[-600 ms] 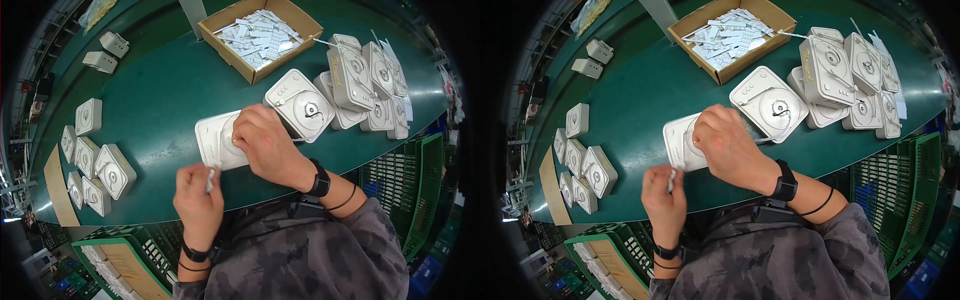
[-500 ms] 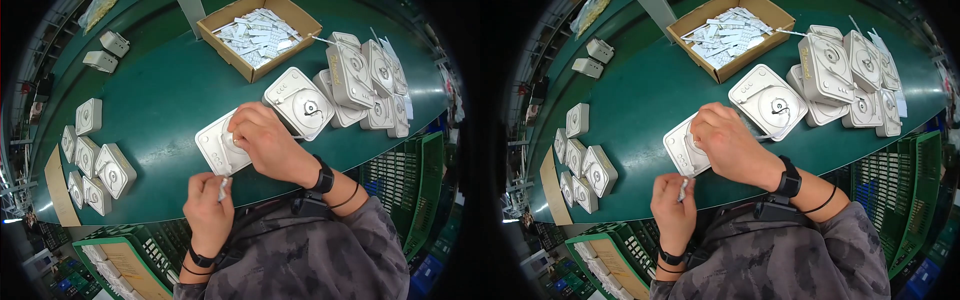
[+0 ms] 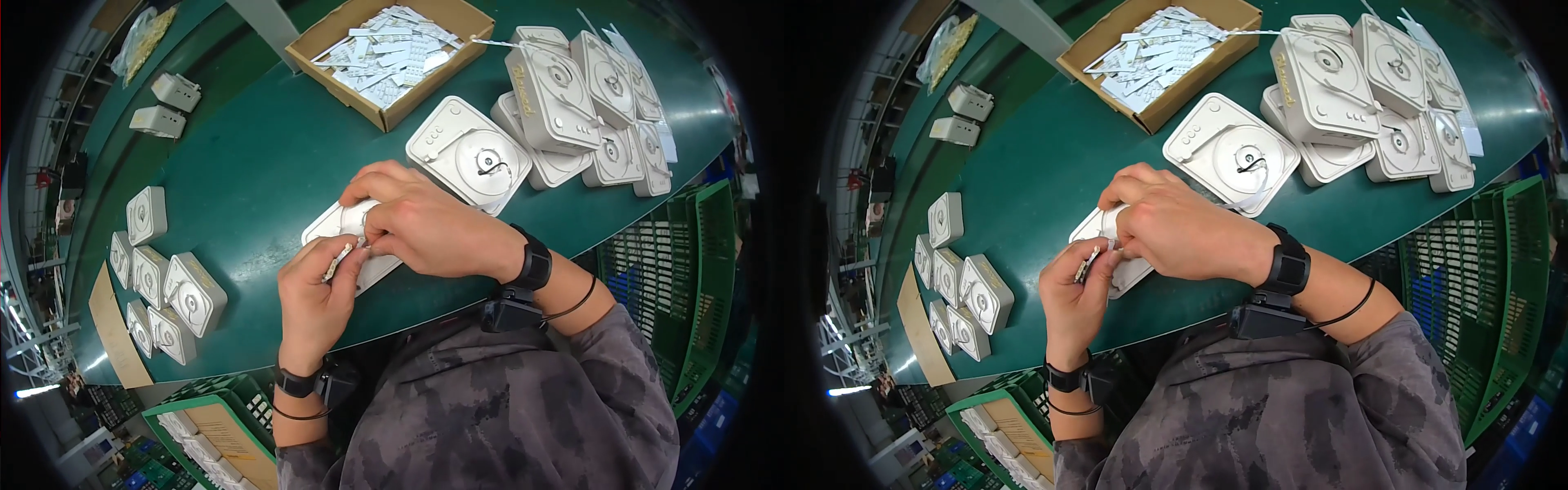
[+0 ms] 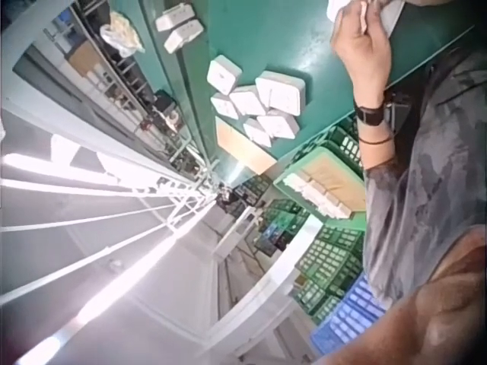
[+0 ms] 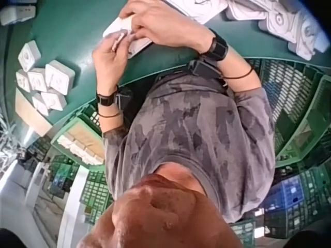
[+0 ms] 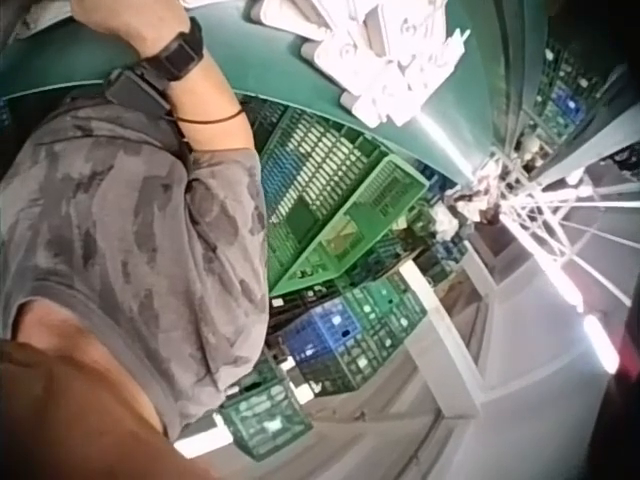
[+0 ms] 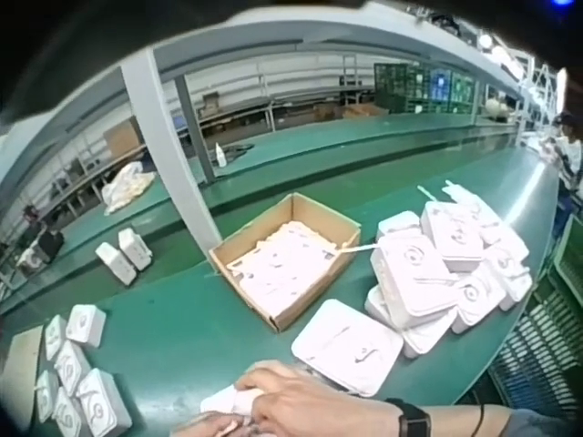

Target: Assembling electronic sensor components and packing them into cardboard boxes on a factory assembly line.

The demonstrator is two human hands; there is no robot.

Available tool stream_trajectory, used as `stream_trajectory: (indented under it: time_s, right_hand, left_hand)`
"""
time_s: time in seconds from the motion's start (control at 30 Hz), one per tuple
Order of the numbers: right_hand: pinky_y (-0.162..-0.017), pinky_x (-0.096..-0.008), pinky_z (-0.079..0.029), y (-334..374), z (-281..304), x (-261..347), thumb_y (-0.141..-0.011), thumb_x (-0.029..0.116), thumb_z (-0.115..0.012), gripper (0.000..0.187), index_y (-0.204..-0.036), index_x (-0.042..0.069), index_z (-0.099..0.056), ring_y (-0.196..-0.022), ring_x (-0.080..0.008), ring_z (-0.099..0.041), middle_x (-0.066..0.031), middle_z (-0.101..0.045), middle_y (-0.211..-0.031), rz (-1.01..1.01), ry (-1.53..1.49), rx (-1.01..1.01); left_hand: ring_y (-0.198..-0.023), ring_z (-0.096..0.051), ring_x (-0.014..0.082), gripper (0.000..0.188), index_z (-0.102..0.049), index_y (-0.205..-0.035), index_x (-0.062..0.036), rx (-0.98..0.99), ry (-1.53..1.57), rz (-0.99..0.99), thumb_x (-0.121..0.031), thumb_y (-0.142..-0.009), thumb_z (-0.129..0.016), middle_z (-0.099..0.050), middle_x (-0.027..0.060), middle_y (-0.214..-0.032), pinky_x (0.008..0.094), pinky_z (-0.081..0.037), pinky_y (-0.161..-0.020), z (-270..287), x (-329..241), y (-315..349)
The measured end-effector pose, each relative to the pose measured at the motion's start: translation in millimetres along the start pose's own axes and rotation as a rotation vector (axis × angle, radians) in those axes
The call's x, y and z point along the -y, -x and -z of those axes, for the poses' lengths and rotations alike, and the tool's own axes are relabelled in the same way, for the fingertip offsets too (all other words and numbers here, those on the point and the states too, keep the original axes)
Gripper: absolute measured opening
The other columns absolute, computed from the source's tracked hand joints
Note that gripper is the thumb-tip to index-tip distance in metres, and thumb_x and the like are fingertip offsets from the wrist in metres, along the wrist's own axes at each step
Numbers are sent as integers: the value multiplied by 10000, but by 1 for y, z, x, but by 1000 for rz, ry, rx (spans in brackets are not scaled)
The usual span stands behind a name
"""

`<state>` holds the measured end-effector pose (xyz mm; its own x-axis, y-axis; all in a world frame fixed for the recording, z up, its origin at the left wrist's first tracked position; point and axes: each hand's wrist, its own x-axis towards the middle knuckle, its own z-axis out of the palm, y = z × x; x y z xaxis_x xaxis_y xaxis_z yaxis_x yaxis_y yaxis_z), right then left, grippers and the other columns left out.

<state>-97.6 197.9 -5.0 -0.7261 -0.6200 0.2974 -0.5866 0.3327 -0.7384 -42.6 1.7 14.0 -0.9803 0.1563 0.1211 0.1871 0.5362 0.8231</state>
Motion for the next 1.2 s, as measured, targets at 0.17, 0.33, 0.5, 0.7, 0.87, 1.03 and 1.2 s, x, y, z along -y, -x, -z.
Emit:
stream_trajectory:
  time_s: [0.17,0.33,0.5,0.7,0.87,1.03,1.2]
  right_hand:
    - [-1019,-394,-429,1,1,-2,-799,26,-689,66,-750,-16,-673,-1244,-304,-488,-124,-602,-1236,17,-8,-3]
    - [-1010,-401,-435,2,-3,-2,-803,24,-687,51,-781,-17,-666,-1233,-314,-495,-129,-600,-1236,3,-3,-44]
    - [-989,-414,-453,8,-11,0,-810,15,-688,64,-848,-21,-650,-1220,-332,-510,-133,-600,-1213,8,-38,-126]
    - [-961,-426,-475,14,-19,-4,-825,-20,-659,61,-879,-36,-637,-1204,-346,-528,-135,-599,-1166,61,5,-266]
    - [-953,-418,-475,12,-12,-2,-831,-28,-634,53,-880,-46,-638,-1187,-340,-531,-133,-594,-1158,31,-12,-212]
    - [-955,-407,-475,11,-12,-2,-789,-42,-632,82,-869,-40,-649,-1187,-328,-525,-127,-586,-1144,44,16,-191]
    - [-955,-401,-474,11,-10,-1,-750,-45,-627,120,-866,-34,-659,-1178,-320,-526,-124,-586,-1120,37,21,-170]
  left_hand:
    - [-677,-641,228,144,-673,-986,-25,28,-24,-57,14,-857,-721,-679,116,-838,314,-491,-603,-2,7,-1]
    - [-706,-640,290,156,-645,-997,-22,9,-143,-121,27,-860,-700,-668,130,-868,334,-498,-632,-6,6,-2]
    - [-677,-620,299,155,-636,-991,-14,-25,-234,-108,14,-855,-704,-649,137,-851,355,-488,-610,-9,6,-3]
    - [-651,-610,266,188,-691,-1002,-31,-27,-187,-36,40,-828,-701,-643,121,-834,339,-482,-591,-1,0,-1]
    - [-666,-614,254,230,-708,-1017,-46,-1,-265,-158,57,-811,-701,-635,104,-838,331,-489,-600,2,2,-3]
    - [-695,-622,258,250,-707,-1023,-51,15,-253,-161,53,-796,-714,-621,103,-842,332,-493,-610,-2,5,-3]
    - [-702,-626,272,312,-704,-1024,-48,51,-293,-160,103,-755,-664,-618,101,-883,339,-501,-625,-2,0,-5]
